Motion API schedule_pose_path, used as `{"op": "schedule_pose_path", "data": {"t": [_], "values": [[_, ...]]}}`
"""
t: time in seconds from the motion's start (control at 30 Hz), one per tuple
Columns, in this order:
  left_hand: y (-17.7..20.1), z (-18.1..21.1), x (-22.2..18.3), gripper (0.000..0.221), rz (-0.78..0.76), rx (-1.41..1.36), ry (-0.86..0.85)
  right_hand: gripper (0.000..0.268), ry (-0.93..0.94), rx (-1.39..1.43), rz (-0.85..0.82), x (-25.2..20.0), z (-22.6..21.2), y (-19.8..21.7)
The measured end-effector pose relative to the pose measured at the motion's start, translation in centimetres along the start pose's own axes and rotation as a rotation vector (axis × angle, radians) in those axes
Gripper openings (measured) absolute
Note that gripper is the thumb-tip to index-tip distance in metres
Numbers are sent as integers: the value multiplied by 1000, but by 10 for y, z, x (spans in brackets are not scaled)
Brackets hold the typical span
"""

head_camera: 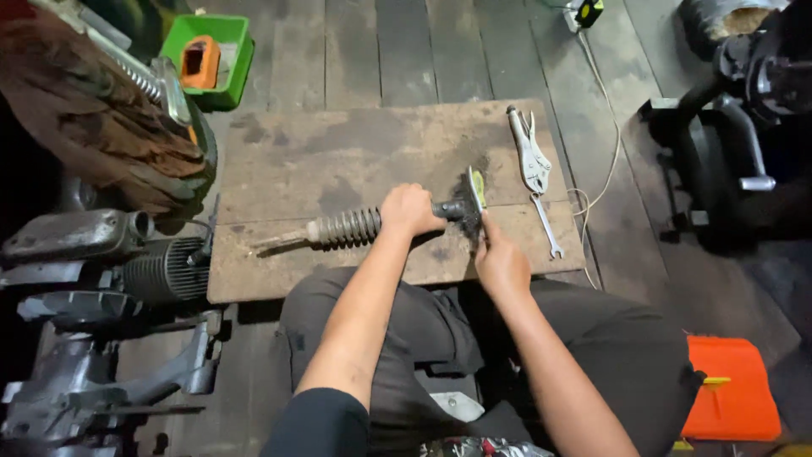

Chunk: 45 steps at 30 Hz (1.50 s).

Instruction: Cleaning a motorcycle shock absorber using a wire brush and a small pick tool

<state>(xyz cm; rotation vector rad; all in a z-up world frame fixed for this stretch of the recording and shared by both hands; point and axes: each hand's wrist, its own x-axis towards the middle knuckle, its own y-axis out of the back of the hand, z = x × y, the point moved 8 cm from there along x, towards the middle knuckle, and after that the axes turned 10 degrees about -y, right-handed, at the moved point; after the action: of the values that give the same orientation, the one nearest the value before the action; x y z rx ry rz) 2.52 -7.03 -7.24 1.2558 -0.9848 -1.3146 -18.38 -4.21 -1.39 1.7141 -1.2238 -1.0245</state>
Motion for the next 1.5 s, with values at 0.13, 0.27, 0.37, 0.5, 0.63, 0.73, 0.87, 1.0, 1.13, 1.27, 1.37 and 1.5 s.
{"op": "schedule_pose_path", "data": {"t": [0.13,0.27,0.37,0.5,0.63,0.73,0.87,1.0,1.13,1.27,1.37,1.5], "values": [[16,0,-15,75,43,-126,12,57,-12,-6,-40,-18,-1,36],[13,-3,-7,73,79,-75,-4,50,-108,-98,-142,-34,-3,34],[-3,1,-4,72,92,-56,-36,53,-99,-77,-121,-17,6,16],[5,-1,-9,76,90,-83,-48,50,-102,26,-109,-14,4,40],[10,1,-12,72,98,-83,-60,49,-127,-159,-198,-47,-11,53],[5,6,-13,64,134,-55,-47,53,-135,-113,-160,-38,-3,29],[6,1,-6,78,135,-74,-36,52,-104,-16,-126,-28,-8,47],[-6,1,-6,84,106,-52,-58,53,-102,-235,-170,-45,2,44],[-10,4,-3,76,119,-21,-59,59,-82,-101,-109,-32,-5,31],[-3,-2,-5,83,108,-85,-27,51,-80,-52,-64,-41,-12,58],[-9,-3,-2,84,106,-81,-42,51,-113,-106,-95,-40,-6,42],[0,0,-9,82,117,-66,-57,54,-36,-59,11,-11,-5,18]]}}
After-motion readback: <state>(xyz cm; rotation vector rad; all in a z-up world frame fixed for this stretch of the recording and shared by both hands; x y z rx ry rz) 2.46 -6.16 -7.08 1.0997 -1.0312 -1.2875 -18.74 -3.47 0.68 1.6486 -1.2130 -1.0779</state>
